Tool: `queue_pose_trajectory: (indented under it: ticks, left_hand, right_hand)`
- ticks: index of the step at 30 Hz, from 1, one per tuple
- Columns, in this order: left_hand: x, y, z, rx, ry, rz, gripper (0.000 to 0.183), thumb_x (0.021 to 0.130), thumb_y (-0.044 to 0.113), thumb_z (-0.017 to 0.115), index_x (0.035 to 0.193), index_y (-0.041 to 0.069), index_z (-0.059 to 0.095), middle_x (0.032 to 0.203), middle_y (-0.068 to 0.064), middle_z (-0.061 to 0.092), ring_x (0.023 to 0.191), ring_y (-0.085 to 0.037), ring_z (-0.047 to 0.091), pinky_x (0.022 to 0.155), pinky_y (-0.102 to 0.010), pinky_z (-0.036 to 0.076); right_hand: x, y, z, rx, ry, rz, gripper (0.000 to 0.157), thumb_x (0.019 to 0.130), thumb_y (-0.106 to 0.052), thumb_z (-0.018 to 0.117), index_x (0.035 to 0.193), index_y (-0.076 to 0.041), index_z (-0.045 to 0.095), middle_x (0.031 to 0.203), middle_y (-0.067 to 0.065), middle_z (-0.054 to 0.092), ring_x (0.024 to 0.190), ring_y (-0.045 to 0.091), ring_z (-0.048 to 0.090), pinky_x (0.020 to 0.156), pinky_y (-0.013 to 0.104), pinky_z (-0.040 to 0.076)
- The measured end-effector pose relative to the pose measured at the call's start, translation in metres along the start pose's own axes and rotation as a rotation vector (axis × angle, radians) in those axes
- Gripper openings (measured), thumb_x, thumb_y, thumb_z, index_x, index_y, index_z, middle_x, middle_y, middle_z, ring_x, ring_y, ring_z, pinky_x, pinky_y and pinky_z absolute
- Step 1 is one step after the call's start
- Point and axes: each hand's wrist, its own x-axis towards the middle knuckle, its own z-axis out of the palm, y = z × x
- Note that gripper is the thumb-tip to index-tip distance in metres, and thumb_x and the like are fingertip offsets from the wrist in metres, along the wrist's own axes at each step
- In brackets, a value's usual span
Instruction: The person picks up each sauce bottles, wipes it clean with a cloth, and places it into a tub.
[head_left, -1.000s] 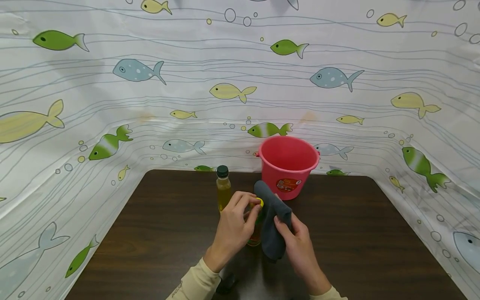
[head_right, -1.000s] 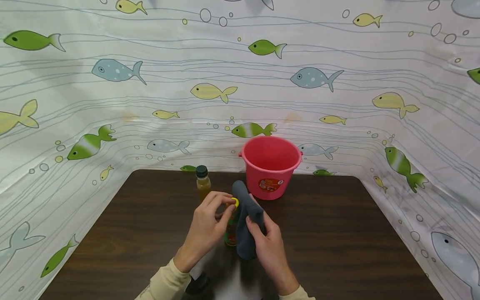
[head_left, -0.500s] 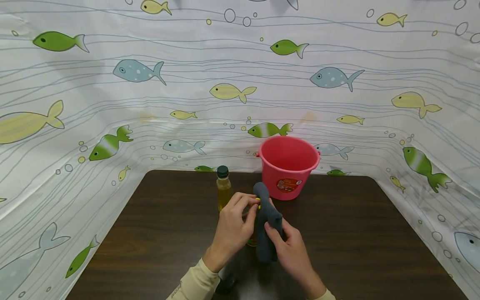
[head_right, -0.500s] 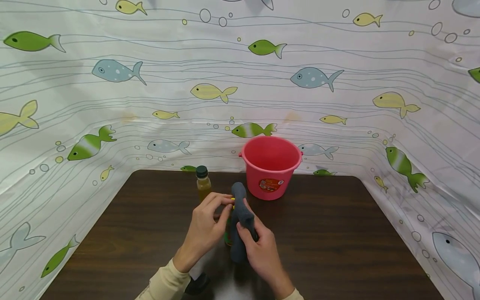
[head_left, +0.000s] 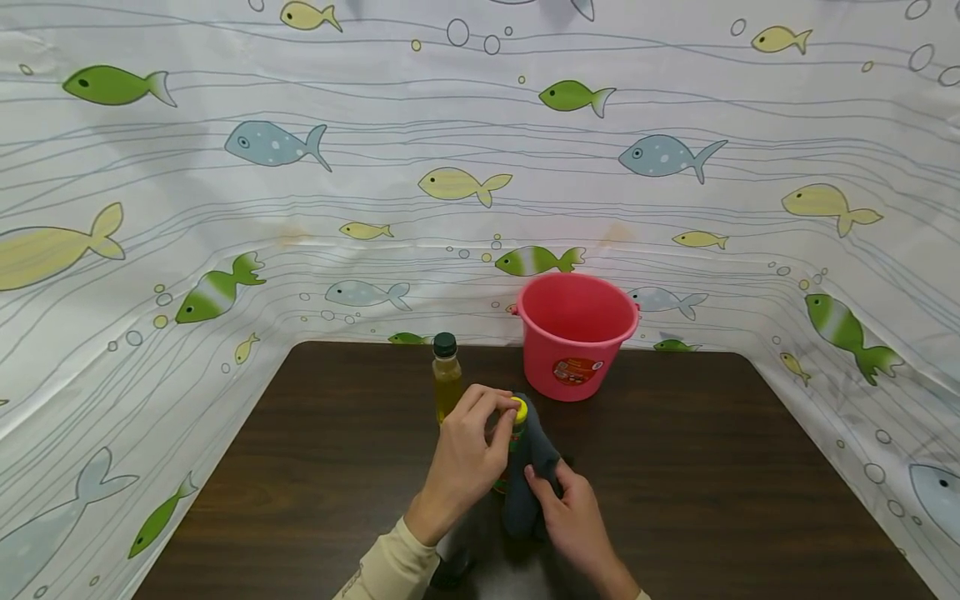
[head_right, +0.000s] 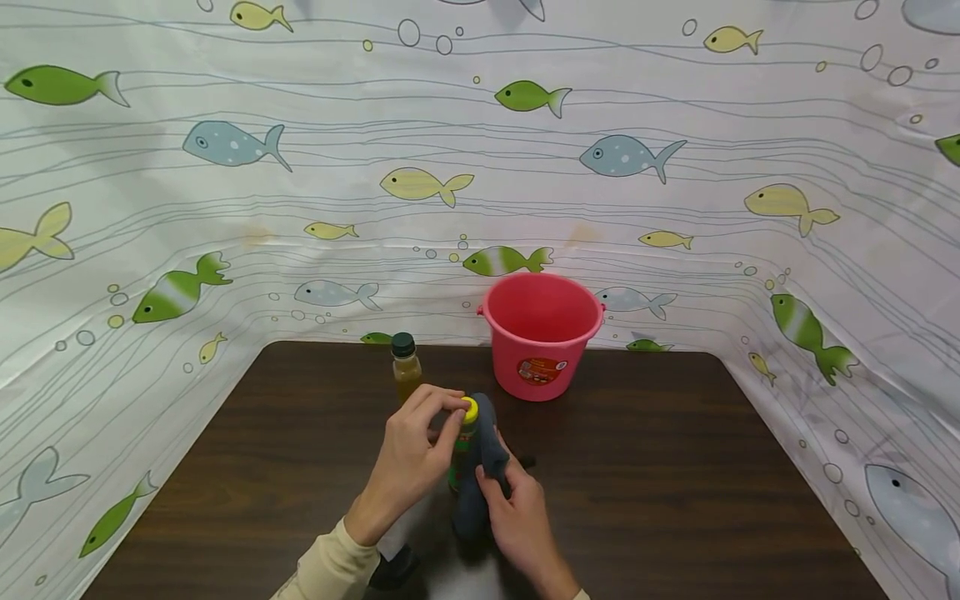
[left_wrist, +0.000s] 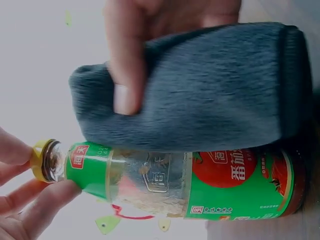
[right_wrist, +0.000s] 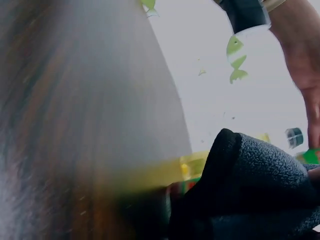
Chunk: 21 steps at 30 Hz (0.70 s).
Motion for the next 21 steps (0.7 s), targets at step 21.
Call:
queue_pose_trajectory:
  ticks: [21]
  left_hand:
    - [-0.001,-0.002,0.000,0.010,0.015,0.039,0.007,0.098,0.005,0.073,0.105,0.007,0.075,0.113,-0.008,0.070,0.097,-0.020,0.072,0.069,-0.024,0.060]
  right_hand:
    - [0.021,0.038,-0.007,-0.439,-0.184,-0.016,0.060,0.101,-0.007,0.057,0.156,0.013,0.041,0.153,0.032,0.054,0.142,0.049,0.054,0.113,0.065,0.047]
